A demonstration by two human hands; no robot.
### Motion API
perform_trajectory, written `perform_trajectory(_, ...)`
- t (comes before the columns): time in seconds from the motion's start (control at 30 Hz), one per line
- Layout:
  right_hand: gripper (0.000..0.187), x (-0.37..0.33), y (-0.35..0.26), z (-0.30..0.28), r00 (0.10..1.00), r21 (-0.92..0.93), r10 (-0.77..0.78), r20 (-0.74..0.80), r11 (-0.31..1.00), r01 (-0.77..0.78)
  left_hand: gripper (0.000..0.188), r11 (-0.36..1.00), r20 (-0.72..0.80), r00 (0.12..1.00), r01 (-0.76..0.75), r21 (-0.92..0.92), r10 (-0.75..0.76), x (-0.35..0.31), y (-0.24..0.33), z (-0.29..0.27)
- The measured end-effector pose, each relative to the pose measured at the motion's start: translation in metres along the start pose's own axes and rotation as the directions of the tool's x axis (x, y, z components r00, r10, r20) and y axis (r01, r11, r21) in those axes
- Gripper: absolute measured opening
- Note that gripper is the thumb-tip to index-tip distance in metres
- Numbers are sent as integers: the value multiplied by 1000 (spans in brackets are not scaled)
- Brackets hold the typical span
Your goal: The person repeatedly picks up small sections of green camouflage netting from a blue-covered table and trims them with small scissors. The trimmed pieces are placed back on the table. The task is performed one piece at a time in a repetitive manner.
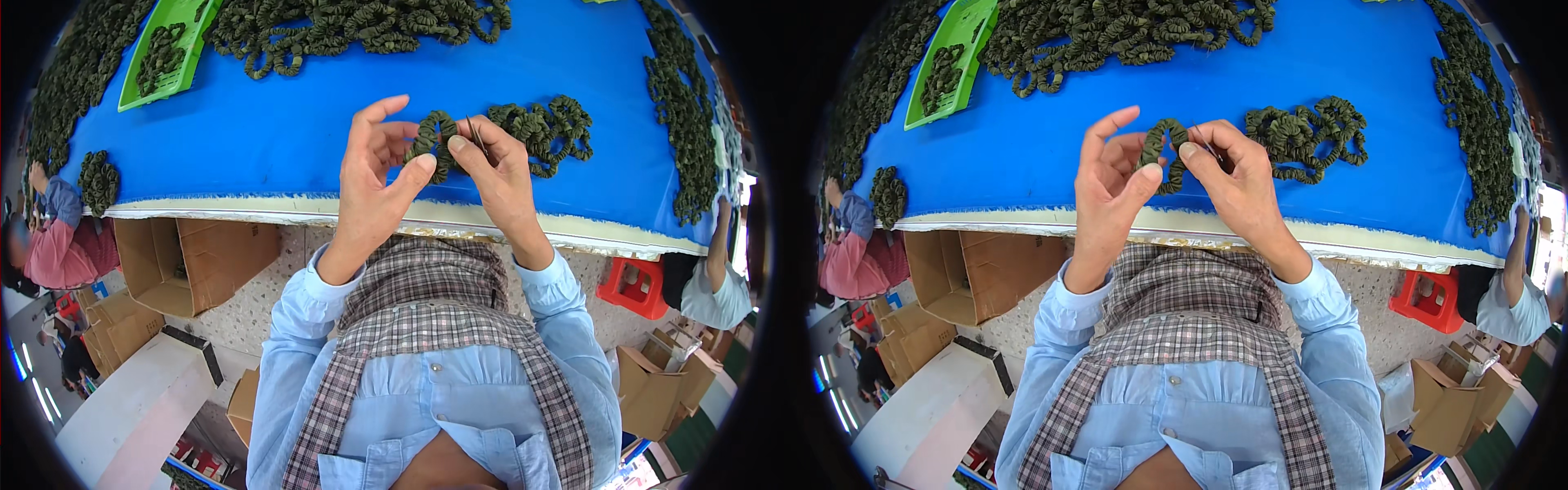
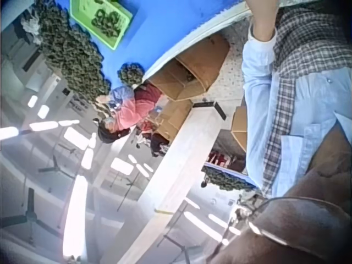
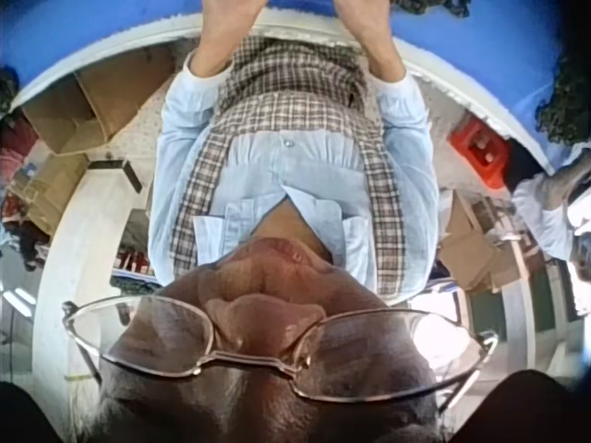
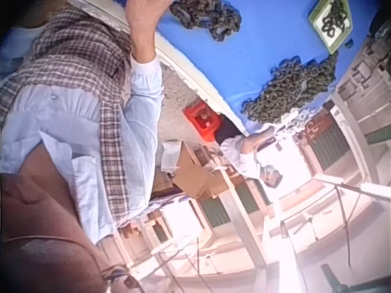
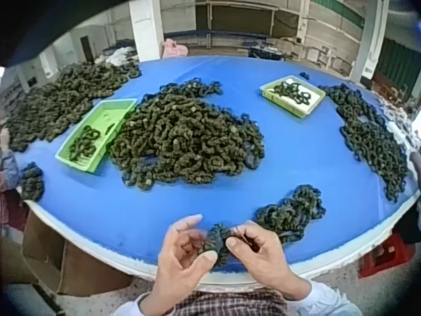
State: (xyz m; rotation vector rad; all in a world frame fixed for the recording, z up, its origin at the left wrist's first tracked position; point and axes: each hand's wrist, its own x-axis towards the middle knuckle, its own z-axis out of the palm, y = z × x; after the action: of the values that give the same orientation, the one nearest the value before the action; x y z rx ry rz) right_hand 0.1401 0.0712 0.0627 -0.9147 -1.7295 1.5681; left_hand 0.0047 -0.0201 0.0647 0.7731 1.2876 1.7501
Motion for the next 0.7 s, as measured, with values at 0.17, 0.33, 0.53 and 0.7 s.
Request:
perform_trajectory(0.17,11,-3,-7,0,994,-127,-94,62,987,102,26,976,215,970,-150,156,115,16,1,-13)
perform_trajectory(0.33,12,-1,-3,-5,987,-62,-58,147,996,68,17,893,283,956,-187,408,70,21,8,-19)
perform_trajectory(0.53,19,1,-8,-14,930,200,209,303,940,-277,12,892,359,925,-263,367,125,20,-2,-29)
perform_trajectory(0.7,23,2,1,-13,879,406,322,351,794,-452,17,896,330,908,-353,269,258,19,-16,-27)
